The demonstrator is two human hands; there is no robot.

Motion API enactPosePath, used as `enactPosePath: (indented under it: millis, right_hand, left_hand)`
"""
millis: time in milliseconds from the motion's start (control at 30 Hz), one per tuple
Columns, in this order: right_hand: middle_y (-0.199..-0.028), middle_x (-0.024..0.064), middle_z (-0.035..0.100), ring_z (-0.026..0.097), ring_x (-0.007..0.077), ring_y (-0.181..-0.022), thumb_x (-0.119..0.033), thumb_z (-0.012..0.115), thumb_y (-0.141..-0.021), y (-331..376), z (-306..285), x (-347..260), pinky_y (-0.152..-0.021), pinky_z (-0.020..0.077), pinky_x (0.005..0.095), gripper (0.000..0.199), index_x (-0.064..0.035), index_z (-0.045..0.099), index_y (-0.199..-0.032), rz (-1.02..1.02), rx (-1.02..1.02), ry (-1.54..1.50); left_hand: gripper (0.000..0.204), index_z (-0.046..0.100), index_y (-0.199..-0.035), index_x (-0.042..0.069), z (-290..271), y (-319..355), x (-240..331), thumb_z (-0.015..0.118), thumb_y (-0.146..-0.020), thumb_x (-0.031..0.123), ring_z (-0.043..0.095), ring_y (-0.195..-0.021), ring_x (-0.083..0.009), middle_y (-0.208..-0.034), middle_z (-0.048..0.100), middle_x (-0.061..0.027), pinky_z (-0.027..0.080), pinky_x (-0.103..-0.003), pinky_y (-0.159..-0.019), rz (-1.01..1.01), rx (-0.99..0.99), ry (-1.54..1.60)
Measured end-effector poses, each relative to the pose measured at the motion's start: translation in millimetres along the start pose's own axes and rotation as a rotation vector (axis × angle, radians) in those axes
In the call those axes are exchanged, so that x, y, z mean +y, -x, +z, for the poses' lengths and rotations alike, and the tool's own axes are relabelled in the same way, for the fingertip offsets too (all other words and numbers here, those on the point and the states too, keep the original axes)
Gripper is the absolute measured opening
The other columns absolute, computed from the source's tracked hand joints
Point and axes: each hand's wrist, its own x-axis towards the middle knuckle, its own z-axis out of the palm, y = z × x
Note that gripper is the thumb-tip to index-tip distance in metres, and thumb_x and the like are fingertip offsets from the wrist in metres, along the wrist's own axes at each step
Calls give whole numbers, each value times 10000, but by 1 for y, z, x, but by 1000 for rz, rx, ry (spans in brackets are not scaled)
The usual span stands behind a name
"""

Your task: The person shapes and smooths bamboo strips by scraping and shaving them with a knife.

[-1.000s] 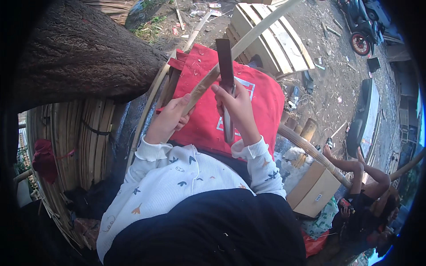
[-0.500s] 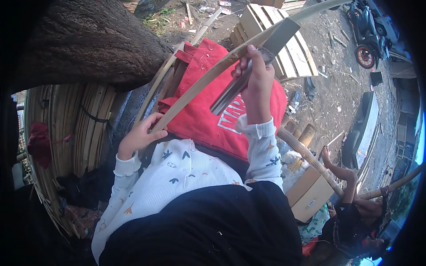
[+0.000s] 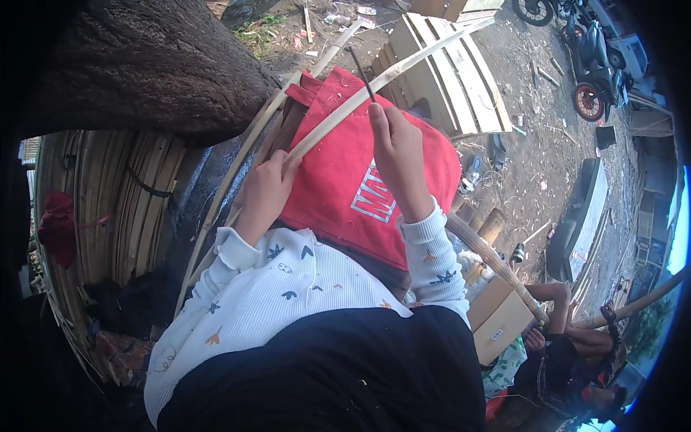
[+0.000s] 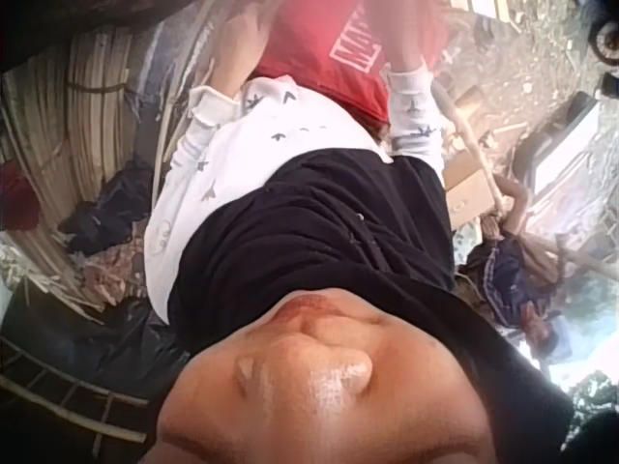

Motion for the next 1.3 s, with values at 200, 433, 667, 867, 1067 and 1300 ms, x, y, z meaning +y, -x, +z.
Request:
enactPosePath:
  millis: [200, 433, 667, 867, 1067, 1300]
  right_hand:
    - [-615, 180, 559, 555, 369, -554, -458, 568, -877, 22, 38, 15, -527, 423, 451, 489, 5, 474, -750, -73, -274, 429]
    - [-869, 194, 563, 583, 353, -775, -292, 676, -817, 32, 47, 20, -656, 453, 420, 403, 6, 484, -1008, -257, -356, 331]
    - [-954, 181, 556, 578, 348, -868, -225, 615, -867, 27, 36, 9, -732, 453, 405, 367, 7, 488, -1123, -155, -419, 262]
    - [-842, 186, 577, 588, 370, -716, -302, 498, -935, 5, 26, 22, -615, 451, 437, 309, -5, 505, -1019, -212, -214, 353]
    - [-770, 167, 572, 578, 373, -636, -333, 481, -943, 8, 29, 23, -543, 451, 445, 322, -13, 485, -977, -243, -289, 436]
    - [-663, 145, 549, 602, 297, -567, -331, 544, -911, 10, 30, 25, -469, 461, 404, 321, -28, 483, -997, -399, -295, 767]
  left_hand:
    - [307, 545, -895, 26, 15, -6, -7, 511, -918, 331, 642, -739, -364, -724, 633, -204, 507, -457, -626, -20, -13, -110]
    - [200, 568, -875, 5, 9, -24, -34, 561, -911, 202, 556, -545, -135, -669, 589, -18, 444, -286, -523, -84, -178, 810]
    - [168, 567, -939, 98, 3, -26, -46, 622, -892, 250, 296, -459, 33, -615, 392, 97, 200, -149, -386, -349, -398, 1109]
    - [310, 519, -859, 43, 27, -23, -47, 621, -870, 335, 565, -517, -351, -630, 592, -160, 416, -419, -487, 74, 78, 375]
    - [272, 537, -909, 56, 17, -17, -21, 574, -883, 324, 606, -699, -425, -678, 608, -223, 446, -507, -571, -55, 79, 179]
    - [275, 531, -897, 56, 24, -14, -24, 571, -886, 328, 607, -691, -424, -691, 611, -227, 451, -499, -565, 6, 165, 226]
